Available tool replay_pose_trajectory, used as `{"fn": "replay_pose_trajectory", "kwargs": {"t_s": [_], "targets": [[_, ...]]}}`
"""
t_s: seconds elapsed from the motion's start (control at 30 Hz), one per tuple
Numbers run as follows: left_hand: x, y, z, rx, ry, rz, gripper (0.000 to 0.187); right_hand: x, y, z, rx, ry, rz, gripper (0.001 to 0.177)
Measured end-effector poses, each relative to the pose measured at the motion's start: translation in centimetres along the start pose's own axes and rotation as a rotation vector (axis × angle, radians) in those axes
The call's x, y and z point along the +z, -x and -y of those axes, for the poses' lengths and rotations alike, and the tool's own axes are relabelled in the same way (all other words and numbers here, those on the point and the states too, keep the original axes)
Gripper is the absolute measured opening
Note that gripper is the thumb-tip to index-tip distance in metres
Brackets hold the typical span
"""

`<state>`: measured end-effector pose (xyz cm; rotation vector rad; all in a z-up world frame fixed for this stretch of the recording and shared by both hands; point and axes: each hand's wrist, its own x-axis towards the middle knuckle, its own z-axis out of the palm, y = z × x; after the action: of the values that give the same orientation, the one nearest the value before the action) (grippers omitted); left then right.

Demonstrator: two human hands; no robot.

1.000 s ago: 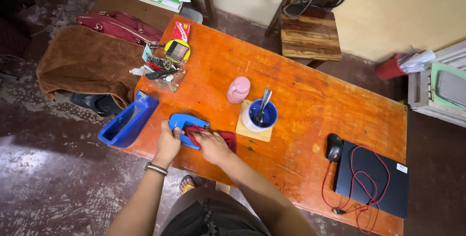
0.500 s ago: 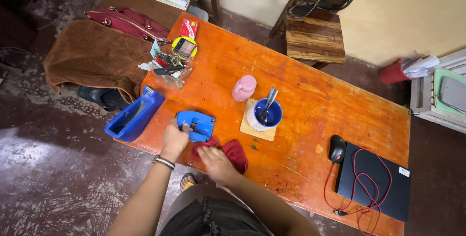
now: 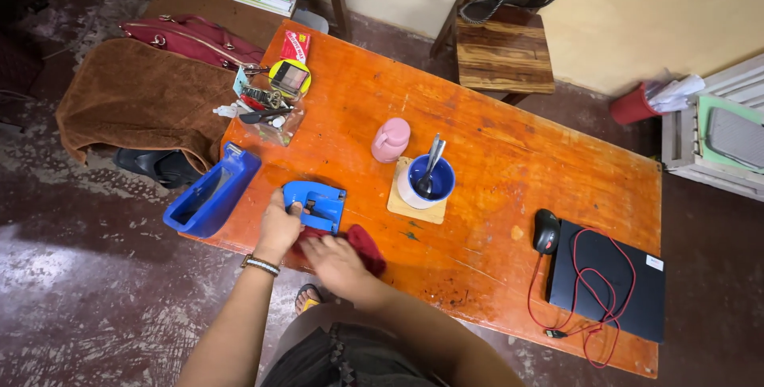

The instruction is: Wash a rag in a sink and then use it to wipe down a desk and office equipment including a laptop.

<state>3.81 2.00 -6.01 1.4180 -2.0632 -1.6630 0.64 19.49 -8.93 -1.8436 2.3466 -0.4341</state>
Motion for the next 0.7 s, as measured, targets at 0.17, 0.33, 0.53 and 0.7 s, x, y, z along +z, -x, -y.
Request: {"fn": "replay_pose_trajectory", "kwargs": {"t_s": [0.17,0.33,0.53,0.7], "targets": [[-0.7,-1.5,2.2,0.094,-0.171,0.075,0.041,-1.1,5.4,-4.9,-0.097,-0.033,0.004,0.063],[-4.3,1.8,-2.3,0.093,-0.428,0.312,0.043,-2.0,4.7,-7.8,0.169,-0.348,-0.179,0.055],[-3.7,1.6,0.0,0.394,-0.588,0.209,0.048,-2.6,0.7,-7.4,0.162,-0.432,0.080,0.051],[-3.6,1.6,-0.9,0.235,-0.551,0.256,0.048,-3.1,-3.8,-7.9,-0.053,-0.124,0.188,0.055]]}}
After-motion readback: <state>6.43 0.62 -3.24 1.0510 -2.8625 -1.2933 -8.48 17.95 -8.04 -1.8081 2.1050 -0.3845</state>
